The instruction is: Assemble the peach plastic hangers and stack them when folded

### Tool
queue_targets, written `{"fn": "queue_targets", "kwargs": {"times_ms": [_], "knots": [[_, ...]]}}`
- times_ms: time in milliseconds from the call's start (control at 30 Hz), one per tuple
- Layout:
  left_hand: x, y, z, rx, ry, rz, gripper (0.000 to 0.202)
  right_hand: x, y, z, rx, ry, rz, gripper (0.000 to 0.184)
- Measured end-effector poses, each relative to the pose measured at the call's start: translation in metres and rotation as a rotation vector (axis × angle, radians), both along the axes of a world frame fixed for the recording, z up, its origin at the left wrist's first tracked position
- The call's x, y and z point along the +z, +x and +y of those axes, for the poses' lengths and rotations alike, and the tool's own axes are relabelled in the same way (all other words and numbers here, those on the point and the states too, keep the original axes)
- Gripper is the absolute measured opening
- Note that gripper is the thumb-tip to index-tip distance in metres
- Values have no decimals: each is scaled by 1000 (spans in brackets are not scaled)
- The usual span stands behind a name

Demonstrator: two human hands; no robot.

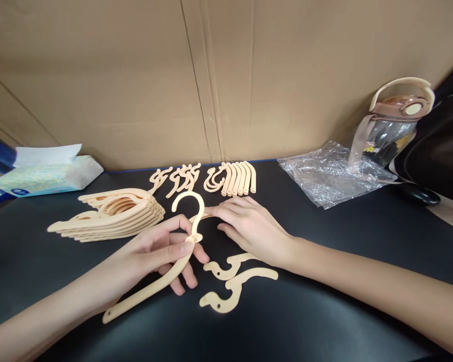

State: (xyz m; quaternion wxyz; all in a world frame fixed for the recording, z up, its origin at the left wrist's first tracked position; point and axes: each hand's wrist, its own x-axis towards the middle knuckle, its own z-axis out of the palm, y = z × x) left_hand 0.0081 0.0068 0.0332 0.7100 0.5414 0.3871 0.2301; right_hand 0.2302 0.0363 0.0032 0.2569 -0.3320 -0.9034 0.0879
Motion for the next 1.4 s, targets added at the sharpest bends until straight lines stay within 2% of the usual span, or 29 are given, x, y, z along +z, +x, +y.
{"fn": "queue_targets", "kwargs": {"times_ms": [167,367,533,700,833,1000,1200,1400], "knots": [[-5,-4,9,22,-1,-5,24,-3,0,1,-39,36,-45,30],[-9,-5,8,87,6,-92,20,-6,3,1,-50,-43,37,36],[-16,-5,8,142,8,-115,32,0,3,0,-118,-151,139,19],[-16,-7,7,215,113,-26,36,5,3,-2,-43,-124,127,18],[-13,-7,5,180,101,50,39,4,3,-2,42,-47,41,19],[-11,-7,6,165,58,11,49,1,4,-1,12,23,-28,23],[-12,-8,6,55,96,41,58,-2,4,-1,29,183,-37,21],[-9,-10,6,-4,163,104,45,-2,5,-2,21,212,-12,18]]}}
